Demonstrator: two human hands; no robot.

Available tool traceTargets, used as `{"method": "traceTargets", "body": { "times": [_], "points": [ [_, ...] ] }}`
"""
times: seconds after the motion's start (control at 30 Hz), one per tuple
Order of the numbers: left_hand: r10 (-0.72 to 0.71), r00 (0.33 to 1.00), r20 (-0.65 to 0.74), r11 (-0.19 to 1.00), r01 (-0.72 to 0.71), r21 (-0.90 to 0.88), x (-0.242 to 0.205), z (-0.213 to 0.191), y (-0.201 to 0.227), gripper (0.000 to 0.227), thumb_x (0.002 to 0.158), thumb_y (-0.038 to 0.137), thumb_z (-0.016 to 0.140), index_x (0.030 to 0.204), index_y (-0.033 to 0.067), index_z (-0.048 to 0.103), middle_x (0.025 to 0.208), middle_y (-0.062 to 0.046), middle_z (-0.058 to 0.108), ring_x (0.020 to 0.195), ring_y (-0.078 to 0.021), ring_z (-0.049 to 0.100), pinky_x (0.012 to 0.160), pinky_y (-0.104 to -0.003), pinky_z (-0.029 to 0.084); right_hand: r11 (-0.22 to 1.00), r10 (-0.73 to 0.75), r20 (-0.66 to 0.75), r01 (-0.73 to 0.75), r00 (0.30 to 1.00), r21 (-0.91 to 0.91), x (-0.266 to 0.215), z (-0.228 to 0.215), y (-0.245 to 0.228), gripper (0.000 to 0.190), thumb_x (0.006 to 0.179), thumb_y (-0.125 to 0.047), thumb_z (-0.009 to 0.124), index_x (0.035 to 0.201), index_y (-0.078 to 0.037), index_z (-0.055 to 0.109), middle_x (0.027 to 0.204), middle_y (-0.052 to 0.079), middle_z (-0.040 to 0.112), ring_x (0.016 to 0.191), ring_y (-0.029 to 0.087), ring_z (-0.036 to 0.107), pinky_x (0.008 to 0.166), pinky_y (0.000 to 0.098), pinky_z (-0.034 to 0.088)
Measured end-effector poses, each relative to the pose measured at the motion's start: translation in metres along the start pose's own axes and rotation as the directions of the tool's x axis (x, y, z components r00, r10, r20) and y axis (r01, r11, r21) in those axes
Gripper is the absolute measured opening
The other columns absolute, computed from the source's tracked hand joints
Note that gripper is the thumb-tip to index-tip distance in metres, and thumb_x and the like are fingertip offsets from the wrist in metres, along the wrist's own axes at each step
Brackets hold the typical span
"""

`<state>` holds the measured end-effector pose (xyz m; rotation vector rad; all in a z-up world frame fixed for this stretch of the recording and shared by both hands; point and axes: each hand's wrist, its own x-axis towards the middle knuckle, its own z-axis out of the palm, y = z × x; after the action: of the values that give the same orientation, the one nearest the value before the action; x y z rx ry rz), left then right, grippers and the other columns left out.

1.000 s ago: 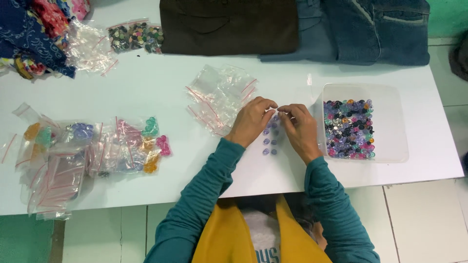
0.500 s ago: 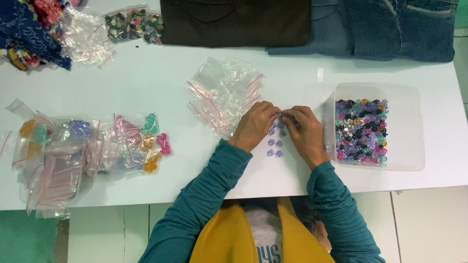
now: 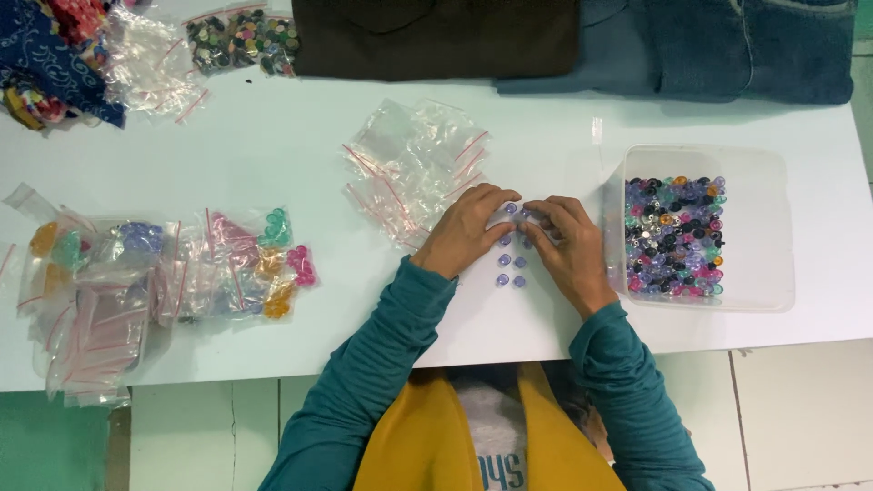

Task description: Sorting small purple buttons from a container and placing them into small plastic bags

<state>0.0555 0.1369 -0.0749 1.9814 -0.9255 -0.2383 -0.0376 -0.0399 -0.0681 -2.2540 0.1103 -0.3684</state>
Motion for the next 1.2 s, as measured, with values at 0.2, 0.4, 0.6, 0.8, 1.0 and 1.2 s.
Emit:
{"method": "traceTargets", "body": {
  "times": [0.2, 0.4, 0.6, 0.8, 1.0, 1.2],
  "points": [
    [-0.040, 0.998, 0.056, 0.996, 0.045, -0.082, -0.003, -0.010, 0.005, 0.059, 0.084, 0.016, 0.085, 0.137, 0.0058, 0.060, 0.120, -0.020, 0.066, 0.111, -0.0359, 0.067, 0.096, -0.044, 0.055, 0.997, 0.033, 0.000, -0.033, 0.999, 0.068, -0.004, -0.004, -0.004, 0.032, 0.091, -0.013, 0.082, 0.120, -0.005, 0.074, 0.110, 0.016, 0.065, 0.090, 0.026, 0.067, 0.076, 0.0358, 0.056],
    [-0.009, 0.997, 0.075, 0.998, 0.014, -0.067, -0.004, -0.008, 0.001, 0.068, 0.081, 0.017, 0.086, 0.140, 0.0049, 0.056, 0.124, -0.023, 0.063, 0.113, -0.0388, 0.065, 0.098, -0.049, 0.054, 0.998, 0.044, 0.019, -0.045, 0.999, 0.043, -0.013, -0.007, -0.006, 0.035, 0.089, -0.014, 0.084, 0.122, -0.007, 0.074, 0.113, 0.016, 0.065, 0.093, 0.026, 0.068, 0.079, 0.0361, 0.057],
    [-0.043, 0.985, 0.168, 0.996, 0.055, -0.069, -0.006, -0.017, 0.011, 0.085, 0.076, 0.022, 0.091, 0.148, 0.0100, 0.050, 0.131, -0.023, 0.060, 0.123, -0.0426, 0.060, 0.104, -0.050, 0.051, 0.994, 0.078, 0.093, -0.085, 0.993, 0.075, -0.013, -0.014, -0.015, 0.046, 0.085, -0.016, 0.085, 0.128, -0.007, 0.070, 0.117, 0.018, 0.062, 0.099, 0.028, 0.065, 0.085, 0.0404, 0.056],
    [-0.071, 0.971, 0.229, 0.996, 0.081, -0.034, -0.008, -0.026, 0.021, 0.097, 0.073, 0.017, 0.092, 0.155, 0.0100, 0.041, 0.138, -0.028, 0.055, 0.130, -0.0481, 0.052, 0.110, -0.054, 0.045, 0.991, 0.090, 0.152, -0.104, 0.984, 0.085, -0.016, -0.020, -0.026, 0.059, 0.081, -0.014, 0.088, 0.135, -0.008, 0.067, 0.123, 0.020, 0.059, 0.105, 0.030, 0.063, 0.092, 0.0432, 0.054],
    [-0.102, 0.953, 0.285, 0.993, 0.112, -0.020, -0.012, -0.034, 0.035, 0.109, 0.070, 0.017, 0.095, 0.159, 0.0123, 0.033, 0.143, -0.026, 0.051, 0.135, -0.0473, 0.048, 0.110, -0.053, 0.044, 0.991, 0.068, 0.174, -0.087, 0.982, 0.102, -0.017, -0.020, -0.021, 0.067, 0.077, -0.016, 0.090, 0.138, -0.010, 0.064, 0.129, 0.020, 0.057, 0.110, 0.035, 0.063, 0.095, 0.0464, 0.054],
    [-0.070, 0.933, 0.354, 0.995, 0.088, -0.036, -0.019, -0.041, 0.044, 0.124, 0.065, 0.017, 0.098, 0.163, 0.0105, 0.022, 0.145, -0.031, 0.048, 0.137, -0.0529, 0.043, 0.115, -0.059, 0.037, 0.976, 0.064, 0.192, -0.102, 0.979, 0.194, -0.027, -0.025, -0.025, 0.073, 0.073, -0.014, 0.090, 0.140, -0.009, 0.061, 0.134, 0.024, 0.053, 0.124, 0.044, 0.059, 0.105, 0.0528, 0.050]
  ]
}}
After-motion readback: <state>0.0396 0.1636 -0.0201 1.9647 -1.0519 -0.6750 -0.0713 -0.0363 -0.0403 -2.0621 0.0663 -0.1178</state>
